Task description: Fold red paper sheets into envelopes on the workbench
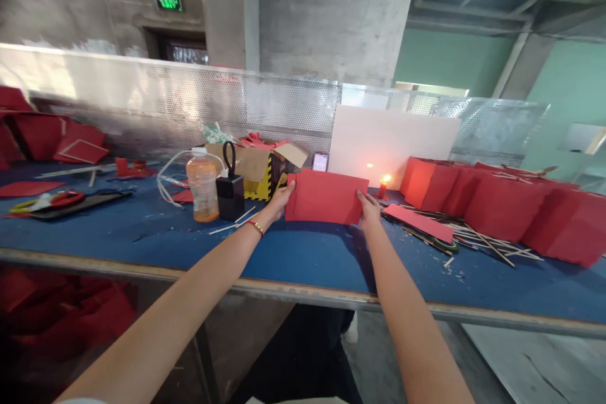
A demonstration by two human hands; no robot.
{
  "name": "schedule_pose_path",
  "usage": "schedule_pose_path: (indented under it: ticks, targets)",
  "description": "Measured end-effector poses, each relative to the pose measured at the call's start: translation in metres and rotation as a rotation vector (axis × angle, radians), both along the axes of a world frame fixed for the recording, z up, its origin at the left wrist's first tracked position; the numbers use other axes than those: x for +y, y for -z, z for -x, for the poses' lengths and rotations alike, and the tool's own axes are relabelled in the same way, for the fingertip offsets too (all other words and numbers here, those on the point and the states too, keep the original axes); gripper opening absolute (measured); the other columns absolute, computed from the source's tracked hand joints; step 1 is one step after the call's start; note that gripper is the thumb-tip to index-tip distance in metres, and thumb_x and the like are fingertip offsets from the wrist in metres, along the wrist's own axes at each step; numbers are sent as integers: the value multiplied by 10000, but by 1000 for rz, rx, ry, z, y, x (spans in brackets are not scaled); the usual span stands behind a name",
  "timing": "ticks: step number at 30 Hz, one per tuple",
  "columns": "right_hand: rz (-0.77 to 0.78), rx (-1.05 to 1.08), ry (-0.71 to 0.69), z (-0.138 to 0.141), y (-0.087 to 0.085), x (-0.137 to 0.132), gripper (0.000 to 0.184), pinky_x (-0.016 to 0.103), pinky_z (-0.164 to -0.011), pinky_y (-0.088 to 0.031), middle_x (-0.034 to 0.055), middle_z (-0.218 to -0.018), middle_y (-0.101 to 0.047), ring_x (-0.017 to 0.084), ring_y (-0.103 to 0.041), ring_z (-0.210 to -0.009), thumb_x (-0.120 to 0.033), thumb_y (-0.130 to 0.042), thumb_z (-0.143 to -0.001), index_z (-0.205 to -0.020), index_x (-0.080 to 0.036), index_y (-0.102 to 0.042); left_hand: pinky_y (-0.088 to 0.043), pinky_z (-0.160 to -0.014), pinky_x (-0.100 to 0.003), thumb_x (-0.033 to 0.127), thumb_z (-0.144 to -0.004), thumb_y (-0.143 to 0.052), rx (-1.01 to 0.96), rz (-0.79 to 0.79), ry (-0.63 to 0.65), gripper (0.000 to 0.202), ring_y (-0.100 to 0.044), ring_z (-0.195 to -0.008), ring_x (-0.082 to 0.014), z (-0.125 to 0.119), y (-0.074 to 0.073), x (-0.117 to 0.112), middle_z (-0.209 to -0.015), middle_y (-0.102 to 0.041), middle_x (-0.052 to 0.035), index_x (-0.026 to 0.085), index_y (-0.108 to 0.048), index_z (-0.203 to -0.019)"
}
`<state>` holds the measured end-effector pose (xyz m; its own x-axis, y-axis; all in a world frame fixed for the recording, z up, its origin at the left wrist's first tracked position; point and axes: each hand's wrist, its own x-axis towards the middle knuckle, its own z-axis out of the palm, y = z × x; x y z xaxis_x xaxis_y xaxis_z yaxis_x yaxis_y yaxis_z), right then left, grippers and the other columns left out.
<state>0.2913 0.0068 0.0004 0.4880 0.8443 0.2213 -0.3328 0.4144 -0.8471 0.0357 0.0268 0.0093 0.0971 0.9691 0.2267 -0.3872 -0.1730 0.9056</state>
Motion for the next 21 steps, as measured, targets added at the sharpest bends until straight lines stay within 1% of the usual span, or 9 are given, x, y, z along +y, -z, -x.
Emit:
schedule_pose_path:
  ticks: [4, 7, 11, 13, 16, 17, 18, 21]
  targets:
    - [74, -80, -174, 7, 1, -5, 362, 326, -626, -609, 24, -707, -723, 206, -692, -632, -200, -880, -472, -777, -185, -685, -542, -906, -448, 597, -619, -799, 10, 2, 57, 514, -700, -993, -323, 0, 0, -4, -977, -759, -141, 144, -740, -855]
    - [77, -136, -176, 11, 2, -7, 410, 323, -638, -601, 22, -709, -726, 208, -694, -646, -194, -895, -433, -782, -181, -682, -536, -920, -445, 544, -522, -870, 44, -45, 87, 581, -704, -981, -310, 0, 3, -7, -980, -762, -121, 155, -744, -935]
    - [13, -124, -133, 11, 0, -9, 408, 312, -639, -589, 4, -752, -730, 198, -694, -681, -272, -892, -461, -772, -218, -633, -518, -946, -450, 411, -400, -942, 96, -82, 108, 626, -710, -951, -305, 0, 7, -8, -967, -764, -123, 135, -752, -929]
    - [-4, -172, -180, 13, -1, -11, 459, 315, -669, -587, 9, -795, -737, 201, -698, -722, -280, -899, -444, -822, -218, -646, -511, -953, -466, 377, -377, -951, 107, -78, 114, 634, -710, -944, -310, 0, 8, -7, -964, -764, -128, 130, -754, -925]
    - [-44, -284, -283, 18, -2, -13, 555, 334, -721, -584, 11, -831, -739, 208, -698, -769, -264, -911, -404, -898, -213, -661, -502, -958, -490, 378, -385, -950, 122, -78, 113, 633, -709, -942, -317, 1, 9, -4, -977, -762, -130, 134, -754, -935]
    - [-56, -294, -284, 19, -1, -12, 552, 332, -719, -581, 8, -826, -737, 203, -695, -764, -267, -911, -401, -888, -212, -655, -502, -959, -492, 384, -395, -947, 125, -80, 114, 628, -708, -945, -317, 1, 9, -3, -987, -760, -130, 138, -753, -939]
    - [-58, -279, -251, 19, -1, -12, 534, 323, -700, -577, 4, -809, -733, 194, -689, -742, -273, -908, -400, -861, -211, -646, -503, -958, -490, 389, -407, -944, 125, -82, 114, 624, -707, -951, -316, 1, 9, -2, -1003, -758, -129, 144, -752, -948]
    - [-30, -199, -55, 14, 1, -7, 441, 254, -574, -525, -27, -683, -684, 143, -639, -629, -298, -888, -418, -732, -208, -592, -508, -956, -474, 396, -453, -931, 127, -95, 130, 606, -701, -982, -312, 1, 10, -1, -1058, -747, -129, 158, -747, -979]
